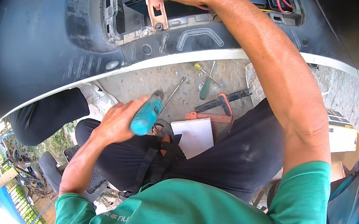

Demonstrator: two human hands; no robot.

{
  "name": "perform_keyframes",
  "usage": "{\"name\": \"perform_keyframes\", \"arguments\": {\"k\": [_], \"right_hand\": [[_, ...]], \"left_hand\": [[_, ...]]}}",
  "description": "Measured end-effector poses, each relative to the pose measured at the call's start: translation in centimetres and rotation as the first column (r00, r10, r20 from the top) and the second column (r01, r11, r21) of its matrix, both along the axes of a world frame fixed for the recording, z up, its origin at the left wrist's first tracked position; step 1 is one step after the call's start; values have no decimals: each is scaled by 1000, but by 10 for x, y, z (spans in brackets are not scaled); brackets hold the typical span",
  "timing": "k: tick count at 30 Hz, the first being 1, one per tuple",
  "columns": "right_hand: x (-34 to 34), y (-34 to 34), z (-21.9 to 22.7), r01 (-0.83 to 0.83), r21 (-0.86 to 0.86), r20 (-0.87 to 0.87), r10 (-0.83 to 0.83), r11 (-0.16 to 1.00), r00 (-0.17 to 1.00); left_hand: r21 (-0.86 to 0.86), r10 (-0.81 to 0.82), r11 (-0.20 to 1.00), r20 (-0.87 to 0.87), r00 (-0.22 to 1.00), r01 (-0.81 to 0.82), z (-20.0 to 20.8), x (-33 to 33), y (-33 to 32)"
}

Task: The person works on a scooter's battery compartment, connecting wires to the battery terminals and securing a metal bracket with a cordless drill and a screwdriver. The person adjusts wires and tightens screws to fix the bracket in place.

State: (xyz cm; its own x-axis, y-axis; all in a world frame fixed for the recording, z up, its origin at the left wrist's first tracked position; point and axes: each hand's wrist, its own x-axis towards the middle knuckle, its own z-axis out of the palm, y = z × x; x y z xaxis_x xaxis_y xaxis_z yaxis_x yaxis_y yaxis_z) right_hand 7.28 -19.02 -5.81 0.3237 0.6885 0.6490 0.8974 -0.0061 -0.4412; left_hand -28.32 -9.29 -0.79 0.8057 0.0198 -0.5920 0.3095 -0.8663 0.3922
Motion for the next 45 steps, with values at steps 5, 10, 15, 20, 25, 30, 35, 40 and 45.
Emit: {"name": "perform_keyframes", "arguments": {"k": [5, 10, 15, 20, 25, 30, 35, 40, 45], "right_hand": [[-49, -30, 46, -109, 306, -22, 121, 946, 992], [-117, -84, 71, -215, 127, -278, 243, 968, 929], [-127, -95, 55, -249, 40, -464, 239, 968, 853], [-128, -89, 50, -235, 35, -540, 217, 971, 813], [-126, -86, 38, -284, -10, -535, 235, 959, 812], [-123, -87, 34, -303, -42, -547, 232, 952, 805], [-118, -94, 32, -288, -38, -524, 227, 957, 821], [-108, -102, 38, -318, -64, -636, 207, 946, 744], [-124, -107, 35, -436, -533, -671, -49, 725, 740]], "left_hand": [[298, 31, 952, 131, 991, -69, -143, -41, 36], [328, -36, 942, 306, 951, -69, -221, -51, 48], [325, 1, 941, 279, 960, -96, -236, -57, 36], [408, 19, 905, 246, 969, -121, -216, -28, 21], [108, 67, 989, 271, 960, -99, -195, 32, -19], [-10, 108, 993, 434, 894, -115, -258, 56, -59], [-92, 212, 977, 503, 838, -192, -291, 67, -61], [-384, 630, 730, 58, 775, -565, -247, 72, -52], [-684, 705, -54, -542, 457, -728, -154, 41, -28]]}}
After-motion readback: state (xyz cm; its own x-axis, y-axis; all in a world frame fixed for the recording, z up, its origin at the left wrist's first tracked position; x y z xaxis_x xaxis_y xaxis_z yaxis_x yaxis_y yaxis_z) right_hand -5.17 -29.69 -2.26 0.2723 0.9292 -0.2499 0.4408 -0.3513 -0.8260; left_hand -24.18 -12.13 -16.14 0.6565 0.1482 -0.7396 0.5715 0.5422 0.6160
